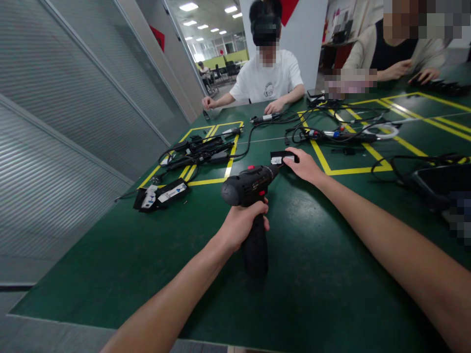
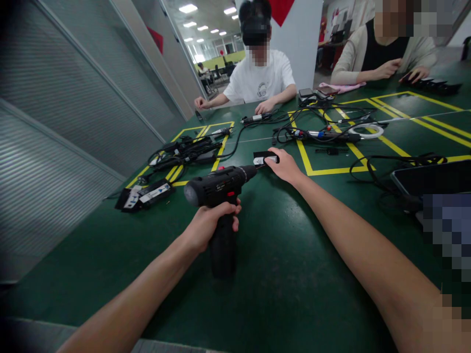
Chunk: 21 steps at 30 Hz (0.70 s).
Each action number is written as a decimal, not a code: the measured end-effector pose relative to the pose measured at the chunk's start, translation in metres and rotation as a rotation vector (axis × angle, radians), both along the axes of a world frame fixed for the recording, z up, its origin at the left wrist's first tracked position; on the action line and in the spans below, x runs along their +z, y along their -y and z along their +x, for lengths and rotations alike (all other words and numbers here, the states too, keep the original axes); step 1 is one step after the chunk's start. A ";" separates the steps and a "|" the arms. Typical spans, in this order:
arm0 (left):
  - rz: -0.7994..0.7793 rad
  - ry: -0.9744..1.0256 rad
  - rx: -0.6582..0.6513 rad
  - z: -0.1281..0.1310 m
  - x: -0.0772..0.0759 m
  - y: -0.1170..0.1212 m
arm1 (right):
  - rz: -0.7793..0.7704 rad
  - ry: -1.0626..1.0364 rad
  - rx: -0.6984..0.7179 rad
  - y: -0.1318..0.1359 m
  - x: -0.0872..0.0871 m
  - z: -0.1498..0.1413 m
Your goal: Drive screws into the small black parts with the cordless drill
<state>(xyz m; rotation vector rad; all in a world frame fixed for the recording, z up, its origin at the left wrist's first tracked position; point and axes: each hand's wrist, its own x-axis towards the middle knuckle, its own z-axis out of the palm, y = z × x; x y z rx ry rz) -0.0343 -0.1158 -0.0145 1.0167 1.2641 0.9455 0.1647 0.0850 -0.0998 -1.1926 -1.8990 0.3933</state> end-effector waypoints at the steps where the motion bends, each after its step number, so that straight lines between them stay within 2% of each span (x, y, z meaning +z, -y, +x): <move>1: -0.002 -0.002 0.000 0.000 0.000 0.000 | -0.001 0.001 -0.002 0.000 0.000 0.000; 21: -0.013 0.020 0.006 0.000 0.000 0.000 | -0.019 0.000 -0.011 0.001 0.001 0.000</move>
